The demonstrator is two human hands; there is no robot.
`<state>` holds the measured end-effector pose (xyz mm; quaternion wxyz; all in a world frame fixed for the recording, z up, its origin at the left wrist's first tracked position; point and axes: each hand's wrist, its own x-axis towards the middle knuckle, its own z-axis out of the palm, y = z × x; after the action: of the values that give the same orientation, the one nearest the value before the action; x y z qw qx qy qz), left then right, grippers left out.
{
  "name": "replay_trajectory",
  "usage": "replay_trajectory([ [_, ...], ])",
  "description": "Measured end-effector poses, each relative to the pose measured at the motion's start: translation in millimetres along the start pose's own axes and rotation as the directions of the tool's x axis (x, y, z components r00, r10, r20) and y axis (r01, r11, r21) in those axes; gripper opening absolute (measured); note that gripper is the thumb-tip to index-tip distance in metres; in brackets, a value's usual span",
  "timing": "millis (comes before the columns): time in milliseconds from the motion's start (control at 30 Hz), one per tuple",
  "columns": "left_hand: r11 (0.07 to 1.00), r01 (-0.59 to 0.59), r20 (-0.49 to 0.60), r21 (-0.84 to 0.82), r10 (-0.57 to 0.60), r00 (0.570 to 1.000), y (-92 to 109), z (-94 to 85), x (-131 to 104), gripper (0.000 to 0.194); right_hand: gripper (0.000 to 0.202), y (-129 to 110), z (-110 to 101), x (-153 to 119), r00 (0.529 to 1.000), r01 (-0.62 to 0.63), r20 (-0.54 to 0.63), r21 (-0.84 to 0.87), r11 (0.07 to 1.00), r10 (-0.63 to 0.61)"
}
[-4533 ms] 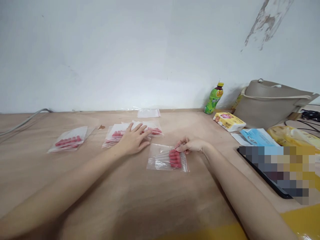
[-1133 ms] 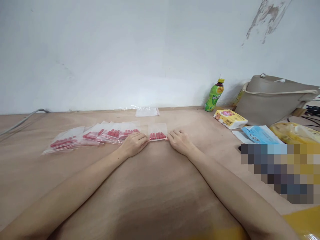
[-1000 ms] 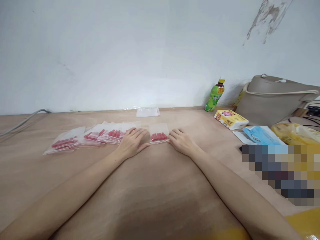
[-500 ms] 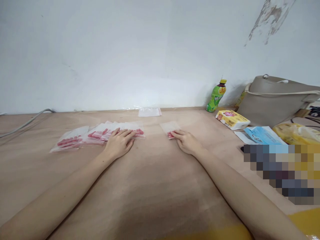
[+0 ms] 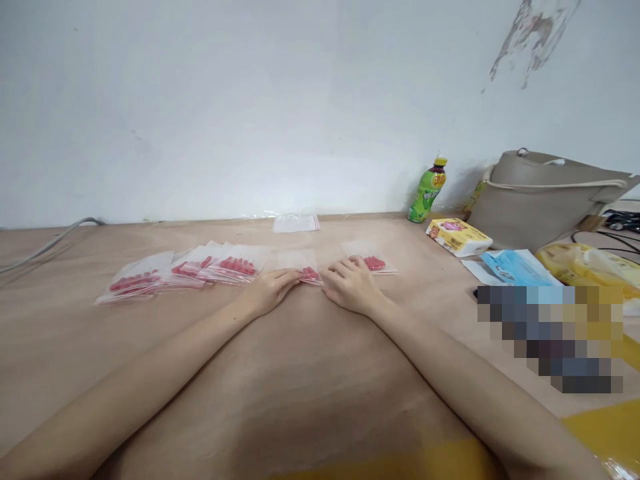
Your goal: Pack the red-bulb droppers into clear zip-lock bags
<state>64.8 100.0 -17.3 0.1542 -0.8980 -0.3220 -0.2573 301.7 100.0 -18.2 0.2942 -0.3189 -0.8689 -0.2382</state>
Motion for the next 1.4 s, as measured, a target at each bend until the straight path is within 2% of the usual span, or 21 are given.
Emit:
replay_trajectory([
  [100,0.999,-0.048,-0.010,-0.022,0.048,0.999,0,-1.2,2,0.018,0.013,-6,11,14,0.997,0.068,-0.024,-0.015,0.998,-0.068],
  [233,0.996,-0.088,-0.047,0.021,0.089,0.995,-11,-6.7,-8,0.020,0.019,-4,19,18,0.995,0.101,-0.025,-0.005,0.995,-0.101],
  [433,0.984,-0.152,-0.067,0.090,0.159,0.985,-22,-10.6,-22,0.024,0.020,-5,13,12,0.995,0.085,-0.042,-0.025,0.996,-0.086],
  [867,0.978,-0.152,-0.061,0.141,0.162,0.985,-21,-12.5,-14,0.024,0.026,-8,8,16,0.985,0.154,-0.067,-0.071,0.985,-0.159],
  [1033,0.978,-0.134,-0.058,0.162,0.145,0.988,-12,-4.6,-2,0.022,0.025,-10,11,17,0.986,0.155,-0.045,-0.066,0.986,-0.158],
  [1233,0.956,-0.225,-0.017,0.186,0.232,0.973,0,13.9,18,0.023,0.028,-15,15,21,0.989,0.141,-0.028,-0.083,0.986,-0.144],
  [1400,0.939,-0.274,0.000,0.206,0.280,0.960,2,19.8,22,0.022,0.027,-14,17,20,0.990,0.137,-0.026,-0.079,0.987,-0.139],
])
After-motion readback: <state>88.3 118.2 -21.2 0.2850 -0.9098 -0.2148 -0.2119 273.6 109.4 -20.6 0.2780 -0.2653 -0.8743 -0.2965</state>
